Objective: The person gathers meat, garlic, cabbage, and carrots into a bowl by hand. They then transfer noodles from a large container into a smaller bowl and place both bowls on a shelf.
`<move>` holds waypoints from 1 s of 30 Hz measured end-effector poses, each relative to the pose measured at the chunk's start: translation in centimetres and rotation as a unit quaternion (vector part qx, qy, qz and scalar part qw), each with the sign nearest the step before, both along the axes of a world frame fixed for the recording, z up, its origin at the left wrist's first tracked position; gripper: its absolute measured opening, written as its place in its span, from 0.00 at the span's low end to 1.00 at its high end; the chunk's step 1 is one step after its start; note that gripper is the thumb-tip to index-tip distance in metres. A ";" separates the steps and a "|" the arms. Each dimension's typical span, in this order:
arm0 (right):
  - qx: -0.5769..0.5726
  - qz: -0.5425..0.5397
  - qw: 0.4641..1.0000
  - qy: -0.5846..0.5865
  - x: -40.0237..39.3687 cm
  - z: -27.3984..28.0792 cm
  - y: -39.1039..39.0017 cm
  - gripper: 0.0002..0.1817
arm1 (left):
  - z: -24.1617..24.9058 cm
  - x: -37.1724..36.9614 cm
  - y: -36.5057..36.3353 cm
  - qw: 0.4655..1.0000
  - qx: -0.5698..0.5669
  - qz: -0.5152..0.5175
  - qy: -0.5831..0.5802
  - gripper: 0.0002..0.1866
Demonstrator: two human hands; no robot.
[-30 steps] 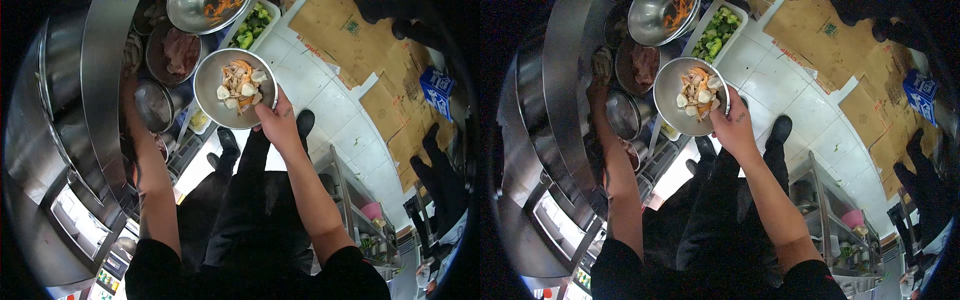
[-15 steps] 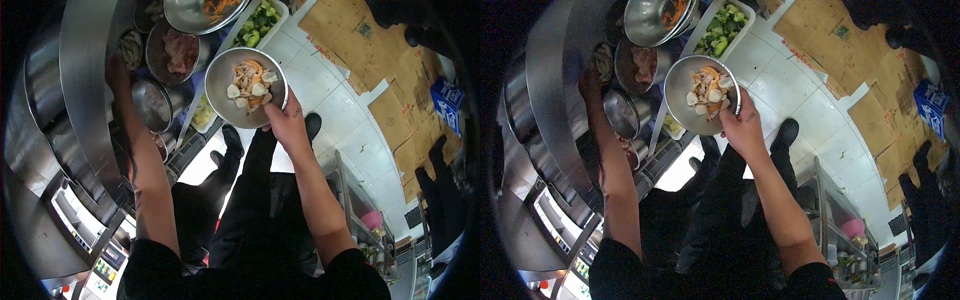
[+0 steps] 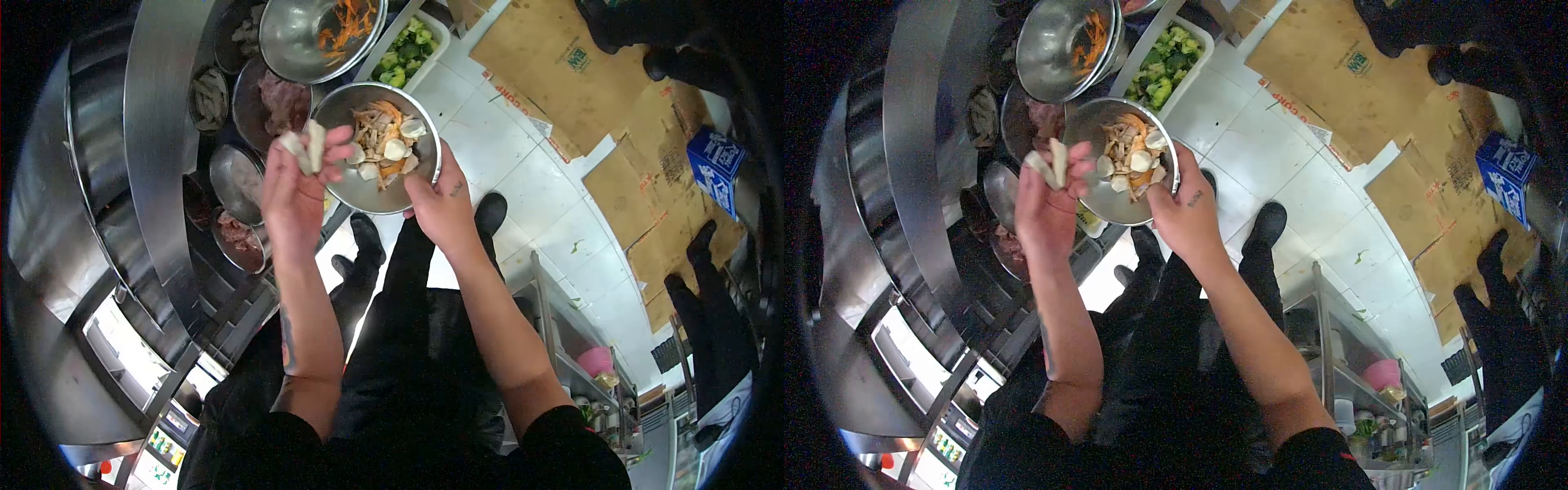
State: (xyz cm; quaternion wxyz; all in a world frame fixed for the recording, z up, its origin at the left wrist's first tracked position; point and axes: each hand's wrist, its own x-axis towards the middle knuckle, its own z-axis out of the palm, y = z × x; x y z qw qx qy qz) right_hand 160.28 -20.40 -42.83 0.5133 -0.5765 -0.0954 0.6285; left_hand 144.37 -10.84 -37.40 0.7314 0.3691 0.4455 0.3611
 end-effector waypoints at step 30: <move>-0.003 0.014 1.000 -0.004 -1.7 -2.7 -1.0 0.31 | -8.1 -19.2 25.8 0.552 0.226 -0.028 0.802 0.25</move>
